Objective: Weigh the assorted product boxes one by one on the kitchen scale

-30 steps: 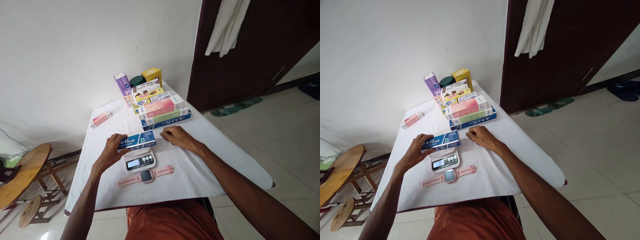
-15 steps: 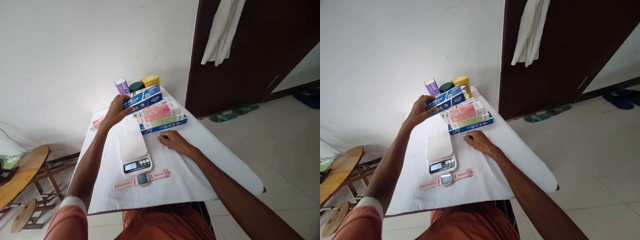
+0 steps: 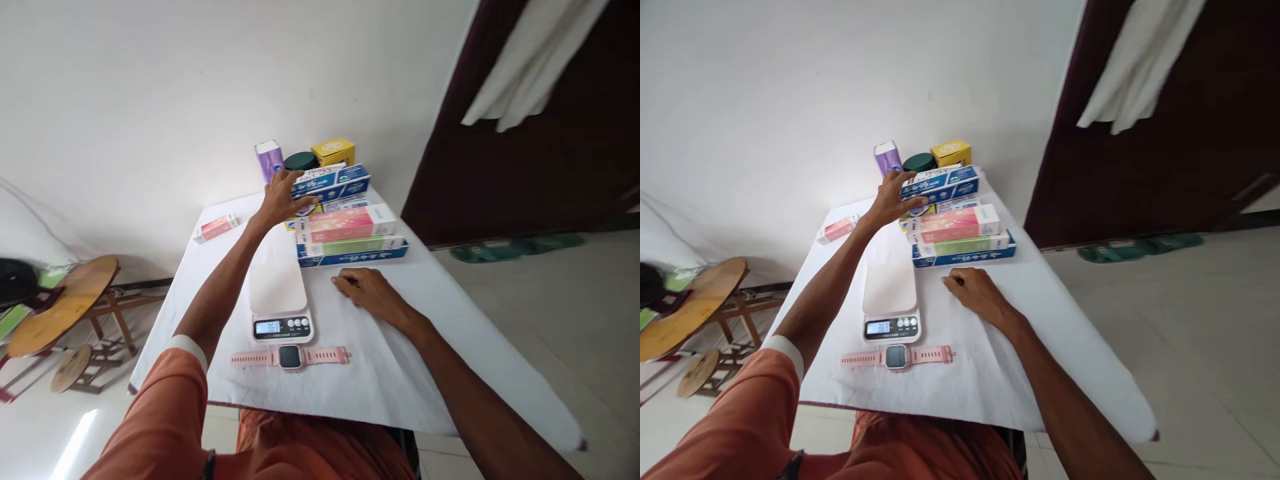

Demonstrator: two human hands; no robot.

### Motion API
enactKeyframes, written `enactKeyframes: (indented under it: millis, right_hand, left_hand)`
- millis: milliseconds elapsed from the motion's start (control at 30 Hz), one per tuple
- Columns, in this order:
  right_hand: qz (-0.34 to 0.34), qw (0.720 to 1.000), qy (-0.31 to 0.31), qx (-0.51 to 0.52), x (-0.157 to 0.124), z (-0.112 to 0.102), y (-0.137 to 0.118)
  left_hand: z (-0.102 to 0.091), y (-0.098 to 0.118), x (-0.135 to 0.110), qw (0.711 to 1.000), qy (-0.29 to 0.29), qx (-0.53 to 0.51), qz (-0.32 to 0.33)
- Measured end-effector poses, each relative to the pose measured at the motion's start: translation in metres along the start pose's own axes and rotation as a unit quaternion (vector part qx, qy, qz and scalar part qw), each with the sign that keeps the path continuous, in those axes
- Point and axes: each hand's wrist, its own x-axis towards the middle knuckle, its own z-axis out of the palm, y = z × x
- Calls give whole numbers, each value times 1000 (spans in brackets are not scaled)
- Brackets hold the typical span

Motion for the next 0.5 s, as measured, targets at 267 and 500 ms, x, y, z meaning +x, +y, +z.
enactKeyframes:
  millis: [267, 500]
  right_hand:
    - [26, 1000, -8, -7, 1, 2, 5]
    - [52, 998, -14, 23, 3, 2, 4]
  left_hand:
    - [-35, -107, -95, 975, -2, 67, -214]
    - [-38, -181, -131, 909, -126, 148, -370]
